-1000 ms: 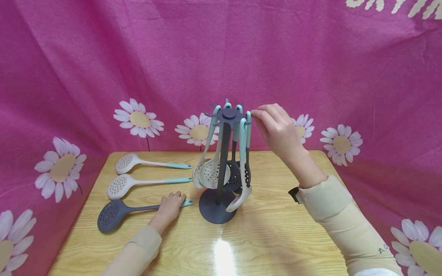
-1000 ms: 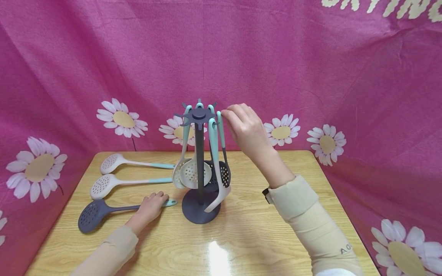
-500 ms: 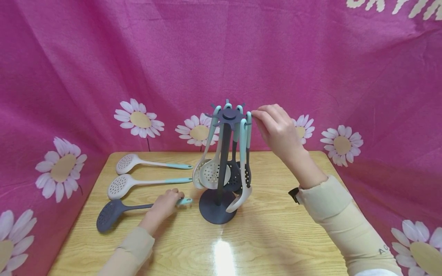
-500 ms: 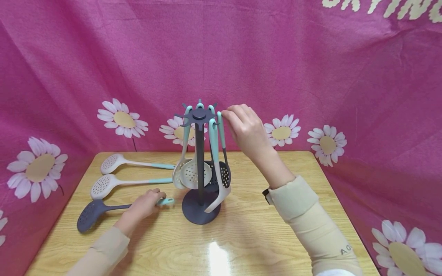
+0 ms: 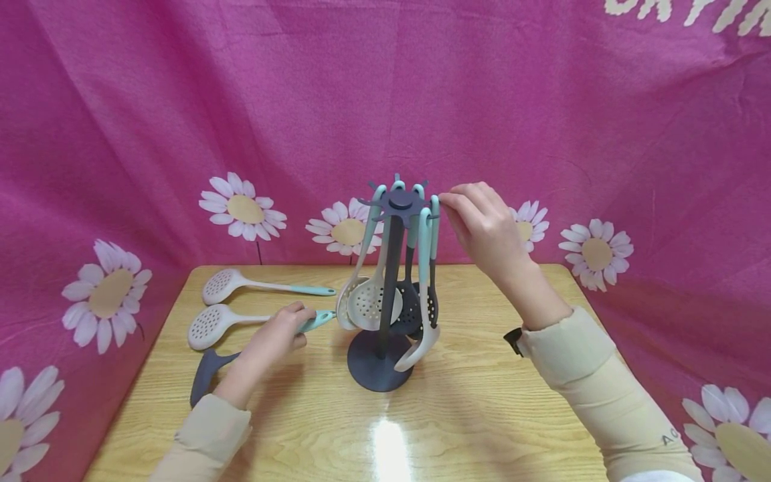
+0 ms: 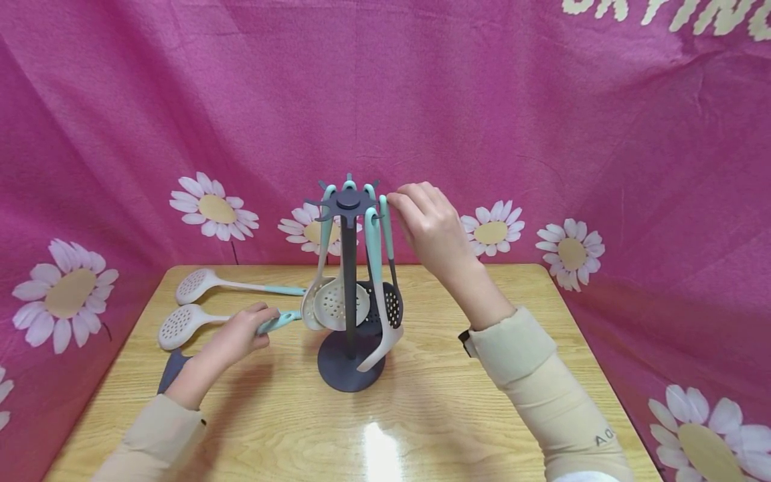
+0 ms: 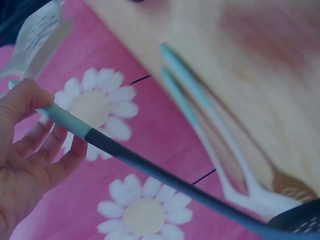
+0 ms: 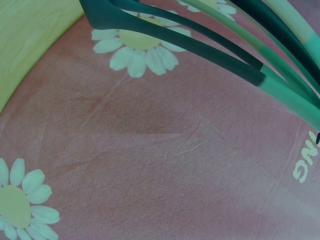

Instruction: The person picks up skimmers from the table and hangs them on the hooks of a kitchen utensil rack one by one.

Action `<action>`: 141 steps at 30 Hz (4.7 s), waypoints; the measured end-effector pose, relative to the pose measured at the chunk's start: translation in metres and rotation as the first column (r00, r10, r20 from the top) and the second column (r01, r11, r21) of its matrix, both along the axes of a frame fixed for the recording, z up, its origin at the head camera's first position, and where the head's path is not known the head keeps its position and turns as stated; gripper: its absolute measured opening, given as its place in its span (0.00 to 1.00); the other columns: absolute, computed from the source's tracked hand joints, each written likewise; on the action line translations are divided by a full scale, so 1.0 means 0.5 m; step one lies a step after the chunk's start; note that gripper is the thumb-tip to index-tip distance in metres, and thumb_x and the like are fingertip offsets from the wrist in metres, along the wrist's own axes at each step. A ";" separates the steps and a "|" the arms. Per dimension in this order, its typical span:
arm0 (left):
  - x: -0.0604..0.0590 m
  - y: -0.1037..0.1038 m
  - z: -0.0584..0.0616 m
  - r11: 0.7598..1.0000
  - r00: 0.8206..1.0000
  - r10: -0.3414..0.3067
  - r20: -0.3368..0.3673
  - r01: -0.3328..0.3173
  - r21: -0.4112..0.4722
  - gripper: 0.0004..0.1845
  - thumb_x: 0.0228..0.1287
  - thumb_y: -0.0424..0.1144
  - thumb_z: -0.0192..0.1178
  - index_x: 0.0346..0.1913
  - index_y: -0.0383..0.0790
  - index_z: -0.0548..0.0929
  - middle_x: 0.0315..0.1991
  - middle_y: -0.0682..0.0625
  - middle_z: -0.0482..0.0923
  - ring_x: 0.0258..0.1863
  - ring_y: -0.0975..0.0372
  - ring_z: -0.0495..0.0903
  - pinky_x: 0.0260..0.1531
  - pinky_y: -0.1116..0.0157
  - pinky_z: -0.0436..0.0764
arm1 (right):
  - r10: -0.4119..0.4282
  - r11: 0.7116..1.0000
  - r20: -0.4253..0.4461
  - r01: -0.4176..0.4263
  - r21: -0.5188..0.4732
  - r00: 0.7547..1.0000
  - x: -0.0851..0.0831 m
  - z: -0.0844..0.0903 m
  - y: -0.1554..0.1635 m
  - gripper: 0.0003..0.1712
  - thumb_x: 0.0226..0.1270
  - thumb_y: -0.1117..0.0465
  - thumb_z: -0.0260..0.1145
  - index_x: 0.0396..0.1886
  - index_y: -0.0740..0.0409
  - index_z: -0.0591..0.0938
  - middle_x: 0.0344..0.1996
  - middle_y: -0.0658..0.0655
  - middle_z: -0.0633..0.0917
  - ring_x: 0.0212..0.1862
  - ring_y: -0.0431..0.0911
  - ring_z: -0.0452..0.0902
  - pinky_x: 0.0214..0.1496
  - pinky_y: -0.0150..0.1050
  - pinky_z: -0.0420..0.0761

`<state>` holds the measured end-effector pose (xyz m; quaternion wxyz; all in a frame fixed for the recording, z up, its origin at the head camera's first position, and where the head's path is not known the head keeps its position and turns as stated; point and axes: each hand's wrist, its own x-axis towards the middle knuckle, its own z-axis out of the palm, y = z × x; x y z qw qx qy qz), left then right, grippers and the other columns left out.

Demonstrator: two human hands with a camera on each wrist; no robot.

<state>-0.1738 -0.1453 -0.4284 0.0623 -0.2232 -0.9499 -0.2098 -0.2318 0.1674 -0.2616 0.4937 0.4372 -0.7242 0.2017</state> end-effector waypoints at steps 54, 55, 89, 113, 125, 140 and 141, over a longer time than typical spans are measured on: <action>-0.041 0.098 0.279 0.758 0.937 0.058 -0.345 0.183 0.626 0.19 0.45 0.20 0.62 0.45 0.29 0.78 0.34 0.42 0.77 0.33 0.58 0.78 0.31 0.61 0.81 | 0.004 1.000 0.010 -0.004 -0.003 1.000 -0.001 -0.002 0.001 0.04 0.60 0.73 0.59 0.33 0.70 0.80 0.28 0.63 0.79 0.30 0.55 0.73 0.35 0.44 0.75; -0.042 0.101 0.281 0.756 0.939 0.056 -0.340 0.183 0.629 0.19 0.45 0.20 0.61 0.45 0.29 0.78 0.34 0.41 0.77 0.33 0.58 0.78 0.30 0.61 0.81 | 0.004 1.000 0.008 -0.004 -0.003 1.000 -0.001 -0.003 0.001 0.05 0.60 0.72 0.59 0.33 0.70 0.80 0.28 0.63 0.79 0.30 0.55 0.73 0.35 0.44 0.75; -0.064 0.159 0.272 0.779 0.960 -0.014 -0.279 0.185 0.599 0.16 0.48 0.23 0.61 0.43 0.30 0.77 0.33 0.42 0.76 0.34 0.56 0.77 0.29 0.62 0.82 | -0.002 1.000 0.004 0.002 -0.011 1.000 -0.001 -0.003 0.000 0.04 0.60 0.72 0.60 0.33 0.69 0.80 0.28 0.63 0.80 0.30 0.54 0.73 0.34 0.42 0.76; -0.058 0.168 0.249 0.760 0.948 0.034 -0.316 0.181 0.624 0.21 0.49 0.24 0.62 0.49 0.29 0.76 0.36 0.40 0.76 0.35 0.55 0.78 0.31 0.61 0.82 | -0.009 1.000 0.013 0.009 -0.016 1.000 0.001 -0.003 -0.002 0.06 0.55 0.76 0.62 0.33 0.69 0.80 0.28 0.62 0.79 0.30 0.53 0.72 0.33 0.42 0.75; -0.067 0.159 0.237 0.746 0.935 -0.011 -0.356 0.245 0.620 0.24 0.49 0.25 0.64 0.53 0.29 0.75 0.38 0.40 0.77 0.37 0.54 0.79 0.31 0.60 0.82 | -0.011 1.000 0.008 0.011 -0.022 1.000 0.001 -0.004 -0.001 0.06 0.62 0.71 0.58 0.33 0.69 0.80 0.28 0.63 0.79 0.30 0.54 0.72 0.34 0.43 0.75; -0.135 0.071 0.156 0.862 0.873 0.051 -0.485 0.207 0.463 0.18 0.51 0.27 0.58 0.48 0.28 0.77 0.46 0.37 0.74 0.48 0.48 0.72 0.50 0.53 0.69 | -0.012 1.000 0.012 0.013 -0.014 1.000 0.001 -0.004 0.001 0.05 0.60 0.72 0.59 0.34 0.69 0.80 0.28 0.63 0.79 0.30 0.54 0.72 0.33 0.42 0.75; -0.140 0.065 0.145 0.886 0.876 0.061 -0.478 0.174 0.431 0.18 0.50 0.27 0.57 0.47 0.29 0.77 0.46 0.38 0.75 0.47 0.48 0.72 0.50 0.52 0.69 | -0.013 1.000 0.012 0.014 -0.014 1.000 0.001 -0.004 0.001 0.05 0.60 0.72 0.59 0.34 0.69 0.80 0.28 0.63 0.79 0.30 0.54 0.72 0.33 0.42 0.75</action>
